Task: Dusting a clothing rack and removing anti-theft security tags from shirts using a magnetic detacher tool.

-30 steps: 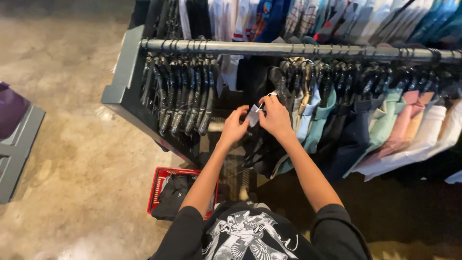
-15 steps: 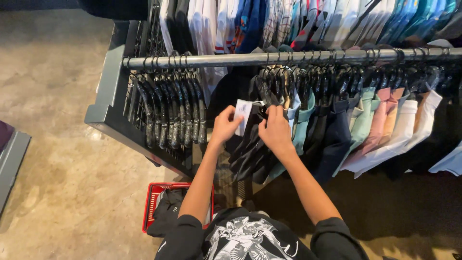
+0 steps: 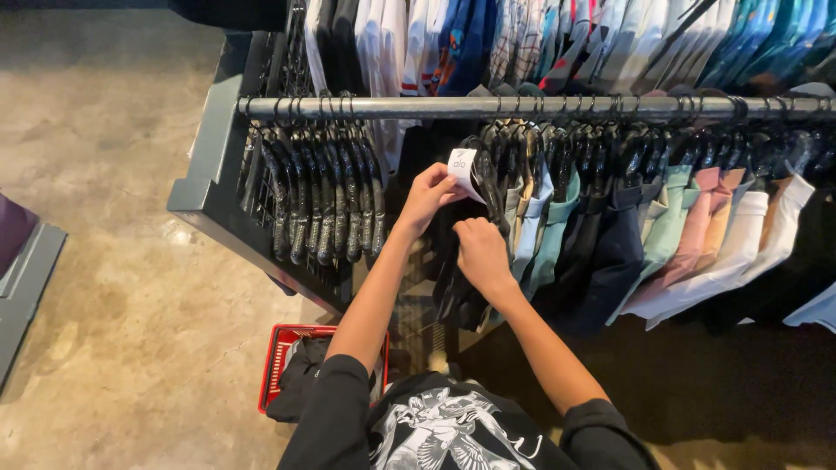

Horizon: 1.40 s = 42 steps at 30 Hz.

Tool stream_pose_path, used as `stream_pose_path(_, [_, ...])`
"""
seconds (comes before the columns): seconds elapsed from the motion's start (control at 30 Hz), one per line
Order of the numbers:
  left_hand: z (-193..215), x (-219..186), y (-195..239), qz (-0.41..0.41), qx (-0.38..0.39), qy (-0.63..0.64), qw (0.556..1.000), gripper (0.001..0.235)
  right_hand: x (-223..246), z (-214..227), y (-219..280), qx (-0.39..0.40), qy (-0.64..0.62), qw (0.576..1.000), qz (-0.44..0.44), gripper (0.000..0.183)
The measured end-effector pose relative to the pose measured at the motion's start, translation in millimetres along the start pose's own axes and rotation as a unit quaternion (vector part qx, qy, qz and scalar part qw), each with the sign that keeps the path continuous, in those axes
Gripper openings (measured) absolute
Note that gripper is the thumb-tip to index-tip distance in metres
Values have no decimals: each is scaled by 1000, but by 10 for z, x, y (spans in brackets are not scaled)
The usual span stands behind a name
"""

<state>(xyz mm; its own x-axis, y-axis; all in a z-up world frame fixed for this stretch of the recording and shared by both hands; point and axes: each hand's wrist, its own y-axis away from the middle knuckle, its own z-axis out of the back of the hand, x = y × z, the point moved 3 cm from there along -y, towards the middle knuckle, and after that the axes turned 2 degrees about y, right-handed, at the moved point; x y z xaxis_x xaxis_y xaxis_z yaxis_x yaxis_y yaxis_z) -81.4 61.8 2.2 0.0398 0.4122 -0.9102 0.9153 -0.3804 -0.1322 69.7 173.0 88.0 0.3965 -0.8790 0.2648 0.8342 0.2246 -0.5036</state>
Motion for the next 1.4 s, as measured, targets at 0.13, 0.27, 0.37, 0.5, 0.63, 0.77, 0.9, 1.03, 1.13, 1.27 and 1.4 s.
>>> stream_pose_path(0.13, [-177, -178, 61, -71, 24, -329, 941, 6, 64, -37, -34, 16, -8, 1000, 20, 14])
stream_pose_path(0.27, [-561, -789, 357, -150, 3, -582, 799, 16, -41, -16, -61, 9, -12, 1000, -12, 11])
stream_pose_path(0.37, [-664, -1035, 500, -219, -23, -570, 792, 32, -52, 77, -97, -2, -44, 999, -14, 16])
stream_pose_path(0.5, [-362, -651, 491, -174, -86, -425, 884, 35, -155, 144, -225, -15, -143, 981, -133, 24])
stream_pose_path(0.63, [-161, -147, 500, -20, -71, -335, 939, 12, -375, 39, -311, -6, -173, 964, -200, 33])
stream_pose_path(0.77, [-232, -76, 574, -1, -86, -266, 960, 14, -532, -39, -326, 6, -192, 954, -231, 30])
stream_pose_path(0.9, [-171, 72, 560, -4, -103, -181, 978, 15, -618, -51, -336, 8, -246, 939, -240, 28])
stream_pose_path(1.03, [-173, 46, 557, -47, -112, -219, 968, 12, -609, -25, -348, 40, -263, 930, -254, 27])
stream_pose_path(1.13, [-251, -65, 575, -54, -111, -262, 957, 11, -425, 86, -407, 27, -235, 944, -228, 25])
stream_pose_path(1.27, [-342, -301, 647, -69, -97, -306, 945, 10, -354, 124, -449, -4, -180, 970, -163, 23])
stream_pose_path(1.4, [-450, -606, 723, -152, -111, -355, 916, 11, -537, -42, -499, -7, -259, 950, -173, 26])
